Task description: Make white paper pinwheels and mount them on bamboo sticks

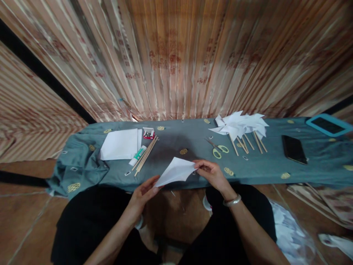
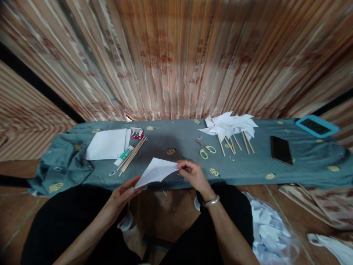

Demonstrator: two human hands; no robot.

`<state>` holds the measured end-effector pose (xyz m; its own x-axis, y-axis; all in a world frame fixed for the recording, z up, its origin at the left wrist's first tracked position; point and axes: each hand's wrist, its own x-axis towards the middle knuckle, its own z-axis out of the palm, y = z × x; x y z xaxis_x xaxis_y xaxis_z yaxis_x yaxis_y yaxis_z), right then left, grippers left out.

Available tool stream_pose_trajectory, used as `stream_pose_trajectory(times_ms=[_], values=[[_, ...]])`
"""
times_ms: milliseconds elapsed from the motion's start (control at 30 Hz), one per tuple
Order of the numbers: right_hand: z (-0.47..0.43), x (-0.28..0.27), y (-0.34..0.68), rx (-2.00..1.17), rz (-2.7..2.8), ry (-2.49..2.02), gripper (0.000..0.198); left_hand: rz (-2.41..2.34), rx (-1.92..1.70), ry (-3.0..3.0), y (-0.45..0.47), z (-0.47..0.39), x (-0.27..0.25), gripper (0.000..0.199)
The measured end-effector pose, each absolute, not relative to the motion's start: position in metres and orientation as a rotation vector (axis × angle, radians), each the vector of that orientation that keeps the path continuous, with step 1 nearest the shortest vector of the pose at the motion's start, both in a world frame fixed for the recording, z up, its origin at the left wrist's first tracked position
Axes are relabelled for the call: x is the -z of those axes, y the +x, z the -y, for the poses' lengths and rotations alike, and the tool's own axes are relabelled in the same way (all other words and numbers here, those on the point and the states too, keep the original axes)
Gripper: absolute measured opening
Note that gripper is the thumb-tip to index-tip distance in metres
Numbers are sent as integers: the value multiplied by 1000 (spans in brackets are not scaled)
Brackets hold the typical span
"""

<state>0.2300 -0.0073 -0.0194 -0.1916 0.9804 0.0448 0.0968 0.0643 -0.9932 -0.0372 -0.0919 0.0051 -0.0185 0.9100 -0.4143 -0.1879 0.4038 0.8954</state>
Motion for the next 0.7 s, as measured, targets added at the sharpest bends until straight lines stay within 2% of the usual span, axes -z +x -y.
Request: stream_pose_trajectory(times_ms=[167, 267, 333, 400, 533, 700], values=[[11, 12, 228, -1199, 1513, -1117, 16, -1282, -843, 823, -29, 67, -12, 42], [5, 12, 235, -1152, 1561, -1111, 15, -1218, -760, 907, -23, 54, -7, 36], [-4, 16, 249, -1069, 1601, -1149, 23, -1207, -747, 919, -22, 45, -5, 36], [-18, 22, 268, -829, 1638, -1301, 35, -1238, -797, 917, -22, 35, -7, 35], [-46, 37, 293, -110, 1809, -1833, 45, -1369, -1010, 908, -24, 6, -22, 36], [-58, 43, 280, 10, 1878, -2004, 39, -1351, -1210, 968, -32, -32, -35, 42]])
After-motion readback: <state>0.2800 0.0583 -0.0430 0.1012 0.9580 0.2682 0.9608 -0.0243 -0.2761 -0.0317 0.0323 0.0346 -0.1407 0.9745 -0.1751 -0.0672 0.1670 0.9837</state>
